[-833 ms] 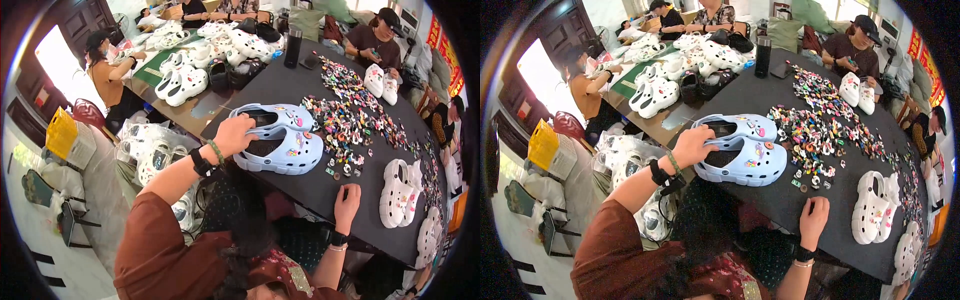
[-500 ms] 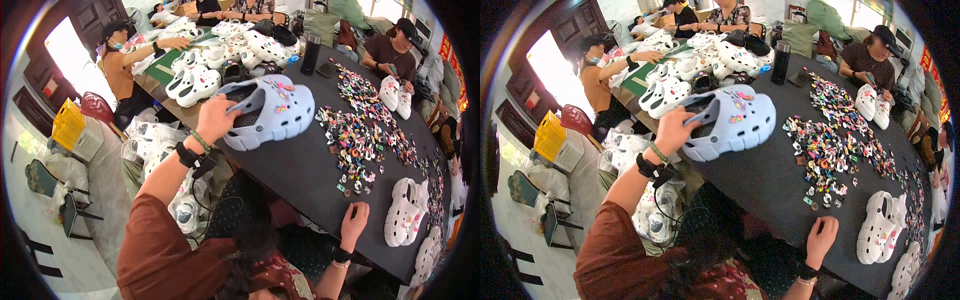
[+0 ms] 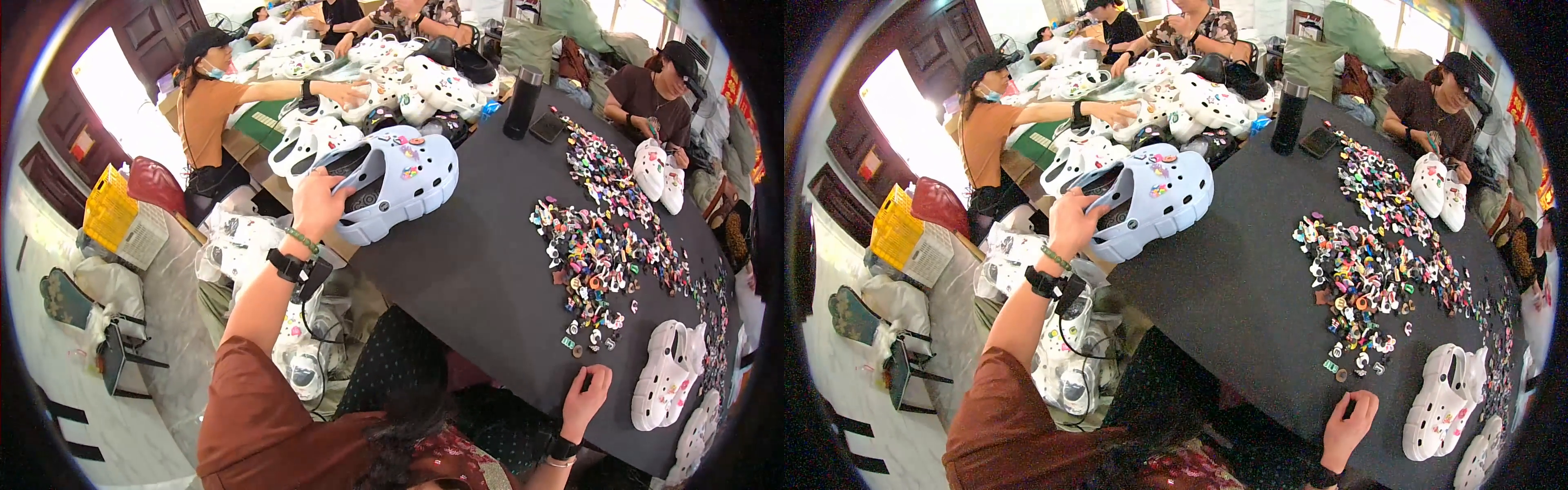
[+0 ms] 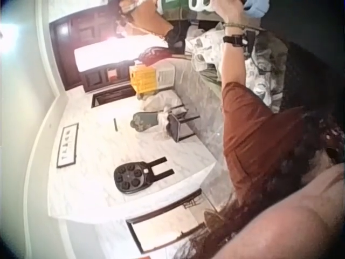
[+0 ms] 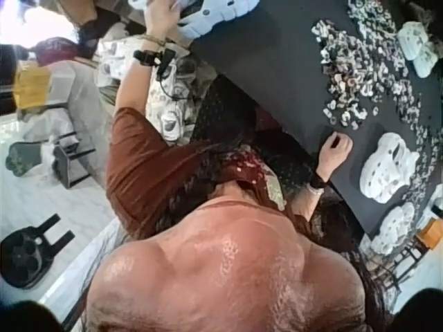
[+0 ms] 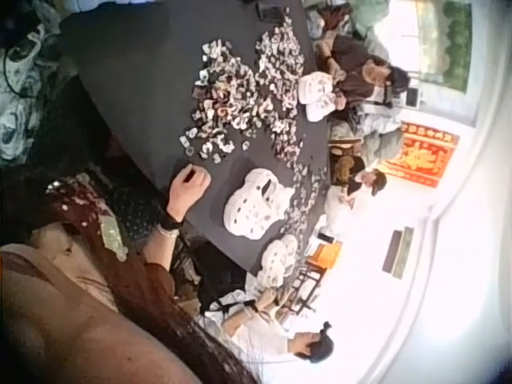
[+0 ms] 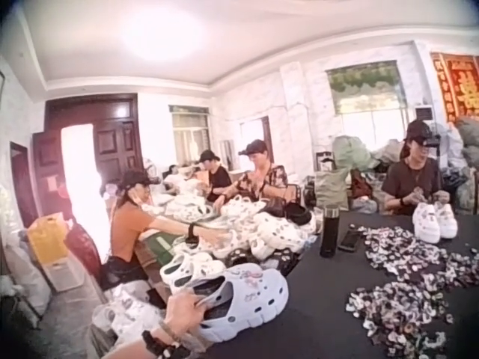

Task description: Attaching decorative charms to foam clog-style shoes while working at a communal table.

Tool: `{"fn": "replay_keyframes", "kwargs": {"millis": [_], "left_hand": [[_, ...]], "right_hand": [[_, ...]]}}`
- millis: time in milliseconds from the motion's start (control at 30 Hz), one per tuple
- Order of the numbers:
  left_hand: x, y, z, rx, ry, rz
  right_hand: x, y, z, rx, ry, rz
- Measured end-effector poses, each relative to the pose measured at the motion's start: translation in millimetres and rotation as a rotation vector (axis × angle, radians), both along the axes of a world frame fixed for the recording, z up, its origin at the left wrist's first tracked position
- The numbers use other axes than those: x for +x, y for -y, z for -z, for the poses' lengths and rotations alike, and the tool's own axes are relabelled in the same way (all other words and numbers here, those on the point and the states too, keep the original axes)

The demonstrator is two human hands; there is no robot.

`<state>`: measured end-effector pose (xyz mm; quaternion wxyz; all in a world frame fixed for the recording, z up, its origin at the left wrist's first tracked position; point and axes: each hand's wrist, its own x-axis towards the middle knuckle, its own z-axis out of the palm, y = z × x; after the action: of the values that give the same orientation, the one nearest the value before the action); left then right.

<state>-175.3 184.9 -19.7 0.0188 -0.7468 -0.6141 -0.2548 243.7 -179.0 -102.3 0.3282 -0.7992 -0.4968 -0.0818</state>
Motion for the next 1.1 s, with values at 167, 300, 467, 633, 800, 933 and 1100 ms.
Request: {"fn": "replay_keyframes", "kwargs": {"millis": [167, 300, 467, 633, 800, 933, 1100], "left_hand": [[-3.9, -8.3, 7.2, -0.004, 0.021, -0.016], [-10.7, -14.6, 12.5, 0.045, 0.043, -0.029], [-17.3, -24.2, 14.7, 0.027, 0.05, -0.035], [-23.1, -38.2, 24.7, 0.198, 0.066, -0.017], [-21.7, -44.1, 27.1, 0.112, 0.093, -0.03], [-26.2, -61.5, 23.5, 0.14, 0.08, -0.027], [-40.2, -129.6, -1.7, 0.252, -0.026, -0.134]], "right_hand": [[3.1, -1.0, 4.1, -0.009, 0.003, 0.01], [1.5, -1.1, 1.7, -0.034, -0.016, 0.035], [5.2, 2.4, 6.4, -0.045, 0.005, 0.038], [6.4, 2.2, 7.1, -0.053, 0.025, 0.029], [5.3, 0.1, 6.1, -0.064, 0.021, 0.051], [2.0, -4.8, 2.9, -0.028, 0.05, 0.044], [4.5, -3.8, 6.8, -0.01, 0.066, 0.033]]}}
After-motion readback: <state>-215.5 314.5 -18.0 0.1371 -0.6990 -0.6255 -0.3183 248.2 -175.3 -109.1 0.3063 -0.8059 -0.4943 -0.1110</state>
